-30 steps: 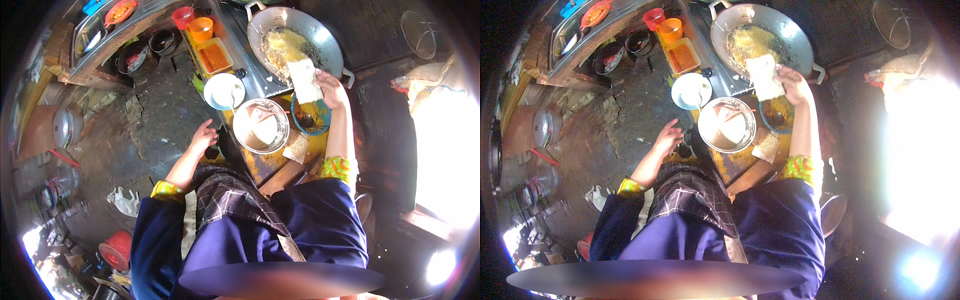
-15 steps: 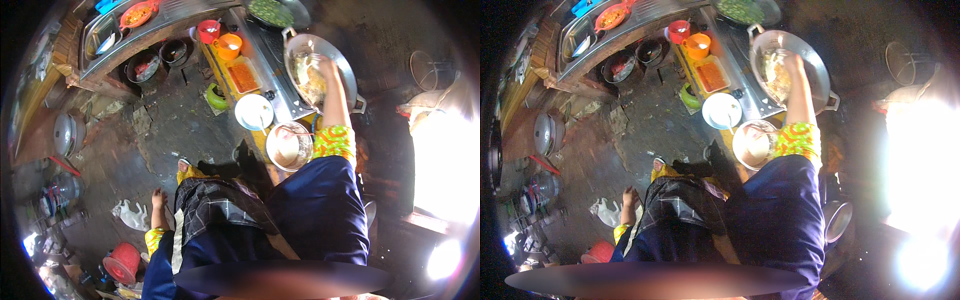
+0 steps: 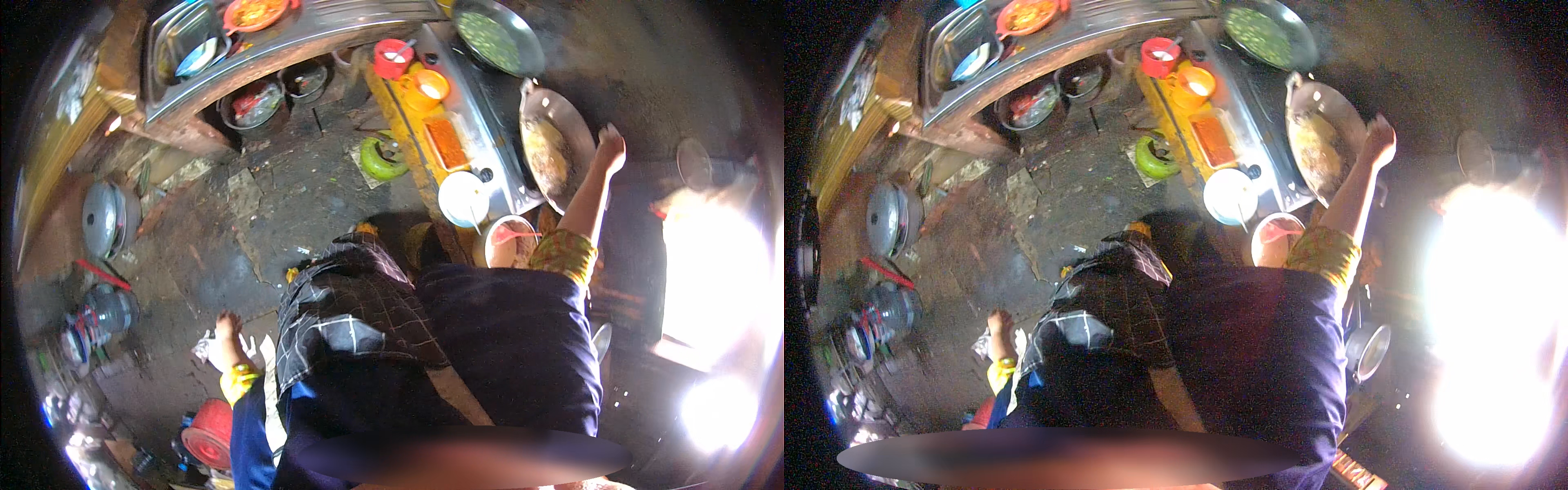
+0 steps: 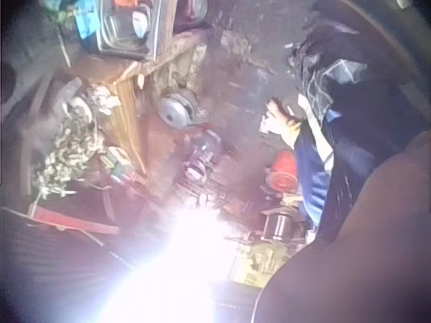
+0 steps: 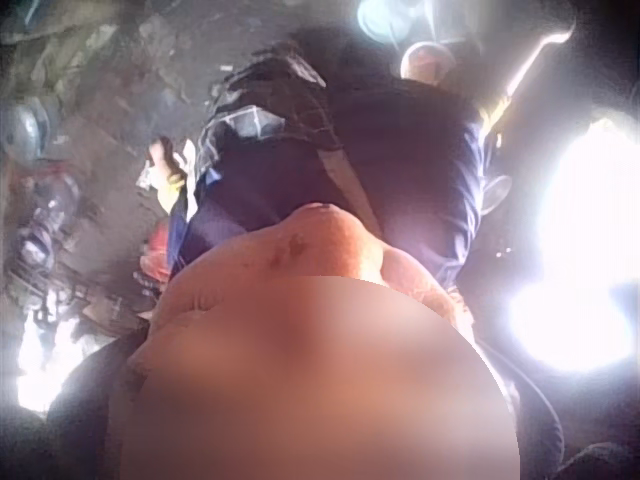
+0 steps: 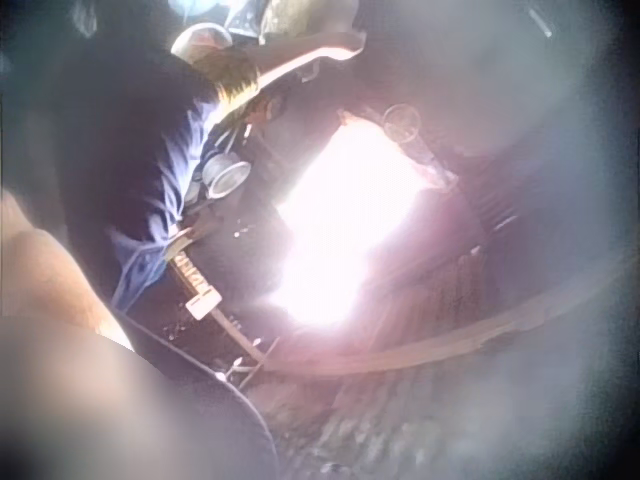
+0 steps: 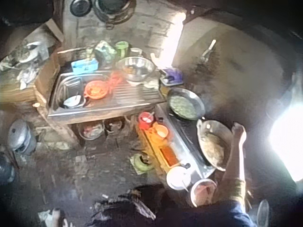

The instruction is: The person prepares food by slicing flatbread on a cutting board, dipping pieces into a batter, and frying them in a wok. They also handle a plastic container and move around the kitchen area.

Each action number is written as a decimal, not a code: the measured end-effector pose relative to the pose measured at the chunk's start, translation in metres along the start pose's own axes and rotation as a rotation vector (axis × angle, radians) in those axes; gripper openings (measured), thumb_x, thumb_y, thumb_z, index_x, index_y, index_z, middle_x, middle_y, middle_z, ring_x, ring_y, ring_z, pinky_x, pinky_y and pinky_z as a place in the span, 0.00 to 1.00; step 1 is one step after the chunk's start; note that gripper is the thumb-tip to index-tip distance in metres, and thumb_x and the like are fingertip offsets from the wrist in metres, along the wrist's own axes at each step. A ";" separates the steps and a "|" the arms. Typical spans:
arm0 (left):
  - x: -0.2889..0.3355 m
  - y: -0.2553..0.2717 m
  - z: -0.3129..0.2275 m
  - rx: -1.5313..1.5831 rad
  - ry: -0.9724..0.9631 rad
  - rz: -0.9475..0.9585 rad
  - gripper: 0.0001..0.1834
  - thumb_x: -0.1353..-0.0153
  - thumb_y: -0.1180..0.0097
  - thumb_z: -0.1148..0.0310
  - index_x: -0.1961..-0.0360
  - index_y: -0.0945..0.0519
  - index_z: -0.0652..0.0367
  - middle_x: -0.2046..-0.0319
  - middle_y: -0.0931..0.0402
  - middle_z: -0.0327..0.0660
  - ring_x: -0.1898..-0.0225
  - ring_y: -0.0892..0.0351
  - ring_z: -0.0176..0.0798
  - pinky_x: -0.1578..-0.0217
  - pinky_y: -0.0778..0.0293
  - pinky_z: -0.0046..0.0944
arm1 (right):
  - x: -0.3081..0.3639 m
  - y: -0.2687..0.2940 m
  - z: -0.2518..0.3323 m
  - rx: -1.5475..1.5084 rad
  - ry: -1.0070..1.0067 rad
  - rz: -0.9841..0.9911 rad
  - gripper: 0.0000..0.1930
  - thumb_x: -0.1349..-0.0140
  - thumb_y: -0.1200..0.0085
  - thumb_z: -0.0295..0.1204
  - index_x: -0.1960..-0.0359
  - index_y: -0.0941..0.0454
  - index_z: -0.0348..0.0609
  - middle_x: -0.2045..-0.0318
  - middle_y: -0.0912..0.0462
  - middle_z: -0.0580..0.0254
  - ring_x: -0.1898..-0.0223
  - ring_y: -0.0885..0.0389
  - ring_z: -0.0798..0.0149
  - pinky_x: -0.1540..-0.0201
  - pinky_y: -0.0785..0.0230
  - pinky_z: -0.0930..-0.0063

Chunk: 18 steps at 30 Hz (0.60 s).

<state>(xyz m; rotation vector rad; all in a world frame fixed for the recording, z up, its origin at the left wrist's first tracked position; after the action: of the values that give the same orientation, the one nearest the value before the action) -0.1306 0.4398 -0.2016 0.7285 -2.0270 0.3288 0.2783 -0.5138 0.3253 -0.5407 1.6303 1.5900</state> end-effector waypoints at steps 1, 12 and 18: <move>-0.005 -0.019 -0.023 -0.113 -0.126 -0.043 0.09 0.44 0.53 0.69 0.61 0.32 0.52 0.83 0.36 0.34 0.83 0.36 0.31 0.86 0.40 0.30 | 0.013 -0.002 -0.006 0.059 -0.116 -0.097 0.12 0.50 0.52 0.37 0.70 0.20 0.45 0.69 0.19 0.55 0.67 0.22 0.50 0.61 0.30 0.61; -0.085 -0.114 -0.093 -0.277 0.092 -0.091 0.25 0.46 0.46 0.70 0.46 0.34 0.52 0.69 0.24 0.40 0.75 0.26 0.35 0.80 0.33 0.34 | 0.104 -0.119 -0.030 -0.200 -0.594 0.445 0.08 0.47 0.50 0.30 0.67 0.29 0.42 0.77 0.26 0.62 0.76 0.31 0.62 0.71 0.36 0.73; -0.083 -0.175 -0.173 -0.058 -0.040 -0.133 0.28 0.48 0.44 0.72 0.45 0.35 0.51 0.68 0.25 0.41 0.79 0.28 0.33 0.82 0.35 0.33 | 0.010 -0.142 0.062 -1.148 -0.833 0.334 0.10 0.45 0.50 0.27 0.60 0.31 0.43 0.77 0.30 0.67 0.80 0.36 0.71 0.77 0.40 0.81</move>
<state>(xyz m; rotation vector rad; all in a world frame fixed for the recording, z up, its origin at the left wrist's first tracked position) 0.1274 0.4179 -0.1879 0.8349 -2.0052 0.1788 0.3943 -0.4700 0.2325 -0.0710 0.0901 2.4709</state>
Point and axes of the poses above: each hand's wrist, its own x-axis away from the middle knuckle, its own y-axis out of the back of the hand, z = x × y, the point moved 8 cm from there along -x, towards the middle knuckle
